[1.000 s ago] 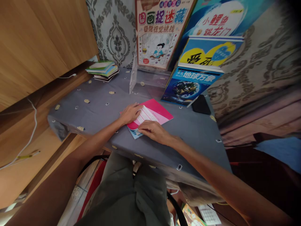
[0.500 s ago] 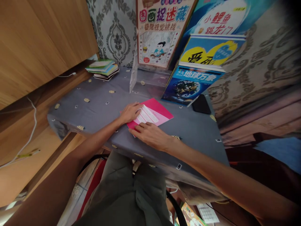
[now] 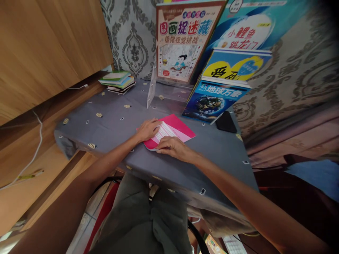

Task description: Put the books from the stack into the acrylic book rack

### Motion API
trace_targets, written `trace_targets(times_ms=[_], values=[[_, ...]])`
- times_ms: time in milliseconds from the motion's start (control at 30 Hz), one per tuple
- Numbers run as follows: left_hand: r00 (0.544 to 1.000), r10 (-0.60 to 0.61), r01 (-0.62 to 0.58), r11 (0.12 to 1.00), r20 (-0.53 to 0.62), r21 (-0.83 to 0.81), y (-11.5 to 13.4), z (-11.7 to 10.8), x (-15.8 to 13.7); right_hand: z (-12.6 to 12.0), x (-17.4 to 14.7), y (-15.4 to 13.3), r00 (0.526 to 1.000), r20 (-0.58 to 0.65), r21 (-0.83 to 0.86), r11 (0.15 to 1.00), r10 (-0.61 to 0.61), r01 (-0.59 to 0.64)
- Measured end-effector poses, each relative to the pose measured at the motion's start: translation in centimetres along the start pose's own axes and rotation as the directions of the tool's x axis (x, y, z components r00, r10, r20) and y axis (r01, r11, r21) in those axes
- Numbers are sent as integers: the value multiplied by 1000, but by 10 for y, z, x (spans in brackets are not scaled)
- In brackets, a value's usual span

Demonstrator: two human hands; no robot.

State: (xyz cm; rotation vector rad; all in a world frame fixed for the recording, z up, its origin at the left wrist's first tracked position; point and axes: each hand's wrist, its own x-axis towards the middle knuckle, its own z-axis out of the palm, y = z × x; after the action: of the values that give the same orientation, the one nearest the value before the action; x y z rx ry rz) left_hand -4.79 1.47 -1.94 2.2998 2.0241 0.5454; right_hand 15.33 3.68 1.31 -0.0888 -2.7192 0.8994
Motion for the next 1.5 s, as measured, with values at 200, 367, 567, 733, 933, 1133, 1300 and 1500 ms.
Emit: trace_targets(times_ms=[200, 367, 567, 733, 933, 1133, 1300, 1500], values=[[999, 29, -29, 1000, -32, -5, -3, 3, 1, -5, 3, 4, 993, 102, 27, 999, -50, 48], [999, 24, -24, 1000, -44, -17, -3, 4, 1, -8, 2, 2, 987, 136, -15, 996, -88, 91], [999, 30, -31, 999, -40, -10, -2, 3, 1, -10, 2, -5, 981, 183, -89, 992, -70, 88], [999, 26, -26, 1000, -42, 4, -2, 3, 1, -7, -2, -8, 986, 163, -96, 994, -36, 52], [983, 177, -176, 984, 41, -10, -8, -4, -3, -19, -34, 14, 934, -142, -453, 817, 328, -356], [877, 452, -456, 890, 163, -12, -15, -20, 12, -7, -68, -2, 877, -269, -553, 681, 399, -479], [913, 358, -399, 881, 195, 253, -5, -27, 43, 25, -71, -50, 880, -309, -546, 691, 360, -475], [998, -13, -9, 940, 61, 341, 20, -13, 42, 15, -67, -62, 929, -129, -546, 757, 347, -358]])
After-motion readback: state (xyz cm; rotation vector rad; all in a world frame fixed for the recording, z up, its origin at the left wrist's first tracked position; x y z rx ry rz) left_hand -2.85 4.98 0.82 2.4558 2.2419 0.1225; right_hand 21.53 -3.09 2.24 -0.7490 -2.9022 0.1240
